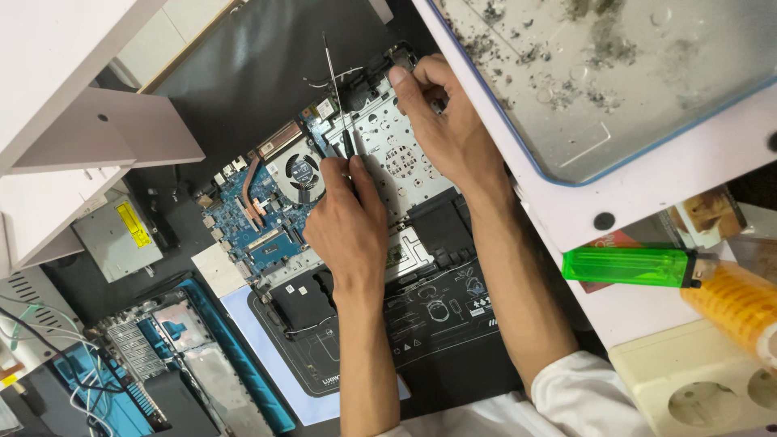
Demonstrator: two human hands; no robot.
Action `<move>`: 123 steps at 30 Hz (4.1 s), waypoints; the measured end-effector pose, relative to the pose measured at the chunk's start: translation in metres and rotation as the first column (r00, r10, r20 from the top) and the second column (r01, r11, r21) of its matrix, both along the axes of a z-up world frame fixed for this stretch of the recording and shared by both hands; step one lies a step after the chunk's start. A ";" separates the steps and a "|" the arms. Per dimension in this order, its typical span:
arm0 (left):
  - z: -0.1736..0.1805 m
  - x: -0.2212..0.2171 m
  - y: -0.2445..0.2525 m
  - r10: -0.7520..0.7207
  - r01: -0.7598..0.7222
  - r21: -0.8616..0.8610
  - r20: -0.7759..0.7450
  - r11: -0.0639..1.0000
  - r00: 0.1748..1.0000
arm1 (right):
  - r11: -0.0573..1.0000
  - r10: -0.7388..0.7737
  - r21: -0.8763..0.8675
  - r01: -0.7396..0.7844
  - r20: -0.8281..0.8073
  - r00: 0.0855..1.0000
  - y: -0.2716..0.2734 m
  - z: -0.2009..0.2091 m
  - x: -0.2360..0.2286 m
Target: The person uses a screwdriver to remove screws from a laptop motherboard, detaches a small component, and then reattaches it. They then place the laptop's bottom casing back onto the chassis.
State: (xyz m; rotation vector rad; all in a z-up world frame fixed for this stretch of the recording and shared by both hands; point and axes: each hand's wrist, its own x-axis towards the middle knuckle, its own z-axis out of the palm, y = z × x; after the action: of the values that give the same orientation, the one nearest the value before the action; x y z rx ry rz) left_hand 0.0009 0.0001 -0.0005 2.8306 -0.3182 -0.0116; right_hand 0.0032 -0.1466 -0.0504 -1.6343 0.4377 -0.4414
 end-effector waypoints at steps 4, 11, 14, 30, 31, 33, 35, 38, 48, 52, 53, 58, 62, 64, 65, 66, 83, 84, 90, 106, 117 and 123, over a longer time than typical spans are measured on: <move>0.001 0.001 0.001 0.021 -0.022 -0.008 -0.031 1.000 0.999 | 1.000 0.002 -0.003 -0.002 0.008 1.000 0.000 0.001 0.000; 0.004 0.002 0.001 -0.001 0.001 -0.008 -0.025 1.000 1.000 | 0.999 0.003 -0.038 -0.003 0.017 1.000 0.000 0.003 -0.002; 0.005 0.003 0.003 0.010 -0.013 -0.039 -0.070 0.999 0.997 | 0.998 -0.004 -0.059 0.005 0.016 1.000 0.000 0.004 -0.001; 0.003 0.000 0.002 0.016 -0.019 -0.046 -0.067 0.999 0.998 | 0.994 -0.039 -0.099 0.039 0.002 0.999 0.001 0.002 -0.003; 0.003 0.001 0.002 0.016 -0.020 -0.055 -0.073 0.998 0.997 | 0.996 -0.036 -0.082 0.036 0.000 0.999 0.002 0.002 -0.003; 0.003 0.001 0.002 0.023 -0.026 -0.040 -0.080 0.999 0.997 | 0.998 -0.032 -0.049 0.031 -0.003 0.999 0.002 0.001 -0.002; 0.002 0.002 0.002 0.017 -0.021 -0.053 -0.072 0.998 0.997 | 0.999 -0.030 -0.044 0.030 -0.004 1.000 0.003 0.001 -0.002; 0.002 0.001 0.003 0.004 -0.009 -0.091 -0.053 0.996 0.999 | 1.000 -0.016 -0.008 0.017 0.017 1.000 0.002 -0.001 -0.002; 0.004 0.004 0.001 0.041 -0.047 -0.052 -0.111 0.998 0.993 | 0.997 -0.020 -0.073 0.021 0.015 1.000 0.003 -0.002 -0.002; 0.005 0.004 0.001 -0.007 0.000 -0.089 -0.071 0.996 0.997 | 0.998 0.004 -0.066 -0.006 -0.027 1.000 0.002 0.003 -0.002; 0.007 0.005 0.003 0.008 -0.023 -0.136 -0.108 0.990 0.994 | 0.996 0.012 -0.091 -0.015 -0.031 0.999 0.001 0.005 -0.002; 0.013 0.009 0.017 0.036 -0.157 -0.390 -0.301 0.907 0.953 | 0.977 0.090 -0.203 -0.071 0.086 0.992 -0.001 0.013 -0.004; 0.006 0.017 0.024 0.053 -0.157 -0.524 -0.208 0.837 0.977 | 0.938 0.105 -0.339 -0.073 0.076 0.992 -0.001 0.011 -0.004; -0.001 0.026 0.022 0.102 -0.149 -0.540 -0.117 0.829 0.988 | 0.928 0.111 -0.365 -0.073 0.084 0.990 0.000 0.009 -0.001; -0.004 0.030 0.020 0.048 -0.057 -0.540 -0.032 0.840 0.998 | 0.928 0.116 -0.365 -0.078 0.084 0.990 -0.001 0.008 0.000; -0.006 0.036 0.017 -0.009 0.035 -0.532 0.052 0.846 0.999 | 0.928 0.121 -0.364 -0.082 0.083 0.989 -0.002 0.008 0.001; 0.003 0.068 0.012 0.067 -0.126 -0.454 -0.144 0.882 0.987 | 0.940 0.120 -0.328 -0.092 0.066 0.991 0.000 0.012 0.001; 0.005 0.066 0.014 0.054 -0.136 -0.486 -0.180 0.863 0.982 | 0.942 0.120 -0.322 -0.093 0.064 0.991 0.000 0.013 0.002; 0.028 0.046 0.042 0.029 -0.179 -0.465 -0.312 0.867 0.950 | 0.946 0.115 -0.307 -0.101 0.029 0.993 0.003 0.017 0.001; 0.113 0.081 0.095 -0.520 0.513 0.105 0.279 0.852 0.807 | 0.767 0.301 -0.595 -0.240 0.003 0.954 0.010 0.008 -0.002; 0.109 0.092 0.080 -0.594 0.592 0.129 0.362 0.795 0.718 | 0.735 0.341 -0.616 -0.283 -0.024 0.940 0.011 0.009 -0.004; 0.111 0.094 0.079 -0.616 0.573 0.234 0.388 0.785 0.686 | 0.738 0.343 -0.605 -0.298 -0.044 0.938 0.010 0.009 -0.005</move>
State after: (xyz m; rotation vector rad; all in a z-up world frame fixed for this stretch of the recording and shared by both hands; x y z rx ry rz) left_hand 0.0946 0.0787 0.1103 2.6417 -1.3704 0.5080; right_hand -0.0015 -0.1369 -0.0417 -2.2621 -0.0724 -0.3936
